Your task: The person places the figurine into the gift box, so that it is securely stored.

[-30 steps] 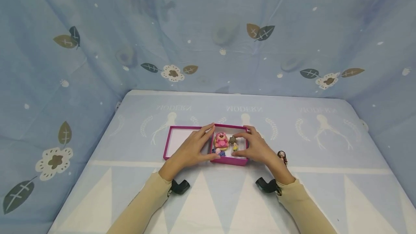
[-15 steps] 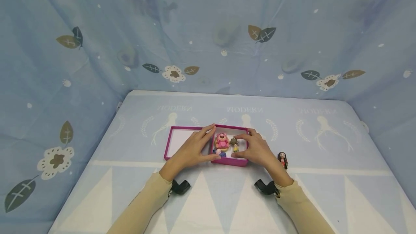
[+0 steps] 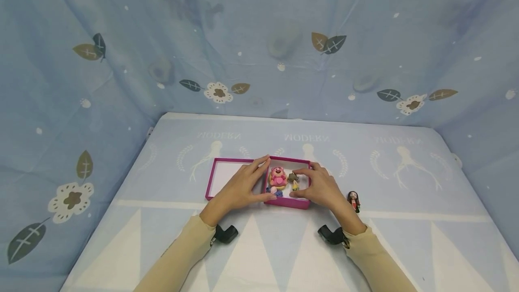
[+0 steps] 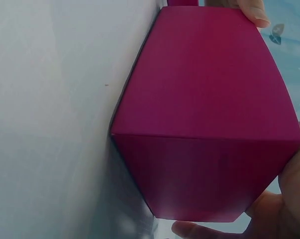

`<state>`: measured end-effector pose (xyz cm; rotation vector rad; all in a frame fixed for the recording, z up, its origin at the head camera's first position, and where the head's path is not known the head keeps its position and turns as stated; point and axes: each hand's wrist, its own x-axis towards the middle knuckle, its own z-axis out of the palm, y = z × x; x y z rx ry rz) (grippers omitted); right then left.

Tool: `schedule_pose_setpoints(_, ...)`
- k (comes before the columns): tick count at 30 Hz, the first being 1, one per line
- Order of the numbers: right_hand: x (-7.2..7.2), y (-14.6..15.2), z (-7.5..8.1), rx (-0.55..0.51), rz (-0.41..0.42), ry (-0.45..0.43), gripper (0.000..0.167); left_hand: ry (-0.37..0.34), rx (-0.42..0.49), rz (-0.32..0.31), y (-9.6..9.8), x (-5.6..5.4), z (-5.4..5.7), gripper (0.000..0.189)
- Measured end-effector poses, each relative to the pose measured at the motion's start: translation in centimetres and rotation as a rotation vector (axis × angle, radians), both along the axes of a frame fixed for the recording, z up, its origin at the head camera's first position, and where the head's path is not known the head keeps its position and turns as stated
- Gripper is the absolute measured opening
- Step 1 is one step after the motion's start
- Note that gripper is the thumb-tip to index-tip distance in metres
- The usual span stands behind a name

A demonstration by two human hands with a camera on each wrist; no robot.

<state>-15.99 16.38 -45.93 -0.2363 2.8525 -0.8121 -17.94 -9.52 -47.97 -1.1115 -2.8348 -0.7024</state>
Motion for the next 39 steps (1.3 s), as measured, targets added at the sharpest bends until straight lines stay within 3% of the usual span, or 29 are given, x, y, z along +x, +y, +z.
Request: schedule_pose_setpoints(39,0.07,0.02,-0.04,0.012,0.004,0.008,0.067,-0.001,0.006,-0.006,-0.02,-0.04,-0.12,0.097)
